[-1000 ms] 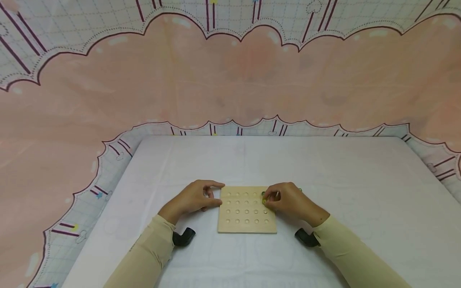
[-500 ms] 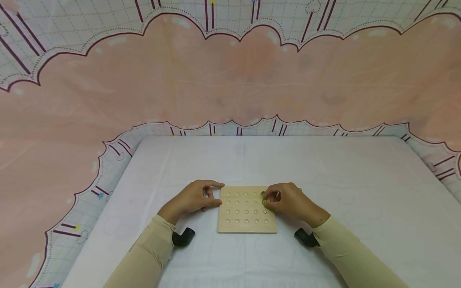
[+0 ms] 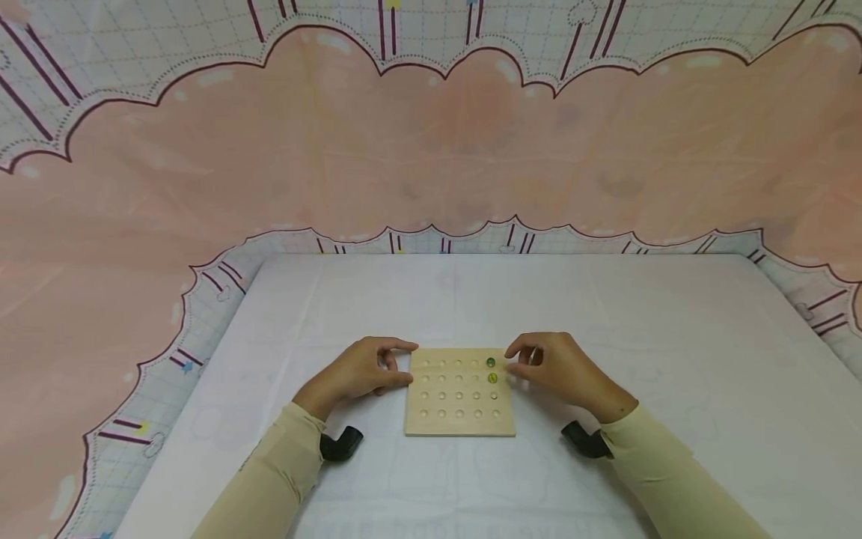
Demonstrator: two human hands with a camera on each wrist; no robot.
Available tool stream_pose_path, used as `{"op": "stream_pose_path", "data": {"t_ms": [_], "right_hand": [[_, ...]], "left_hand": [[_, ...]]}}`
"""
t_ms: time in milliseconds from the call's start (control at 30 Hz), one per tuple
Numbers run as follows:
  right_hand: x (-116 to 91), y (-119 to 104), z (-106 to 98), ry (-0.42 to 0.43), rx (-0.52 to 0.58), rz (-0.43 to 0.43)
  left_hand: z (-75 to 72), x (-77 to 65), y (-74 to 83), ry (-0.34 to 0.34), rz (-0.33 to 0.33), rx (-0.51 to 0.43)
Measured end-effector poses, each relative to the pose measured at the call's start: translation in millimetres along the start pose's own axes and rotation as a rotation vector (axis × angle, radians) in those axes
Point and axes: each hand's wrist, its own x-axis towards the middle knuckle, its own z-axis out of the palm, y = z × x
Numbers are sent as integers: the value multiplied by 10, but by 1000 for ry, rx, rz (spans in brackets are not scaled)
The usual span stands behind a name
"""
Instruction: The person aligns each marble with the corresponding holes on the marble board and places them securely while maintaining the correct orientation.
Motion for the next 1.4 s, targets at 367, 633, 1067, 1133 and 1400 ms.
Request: {"op": "stream_pose_path", "data": {"t_ms": [367,633,1067,1133,1400], "right_hand": [[-8,145,-76,10,-16,21],[-12,261,-153,27,-44,54],[-2,439,-283,38,-49,142],[-2,465,-301,32,-55,158],[-14,524,-357,5,-61,197]], "left_hand": [[-3,-1,14,4,-21,16],[-4,11,11,6,-18,16],[8,18,-21,2,-7,6],[8,20,-26,2,-4,3],[0,24,-39,-9,22,2]]}}
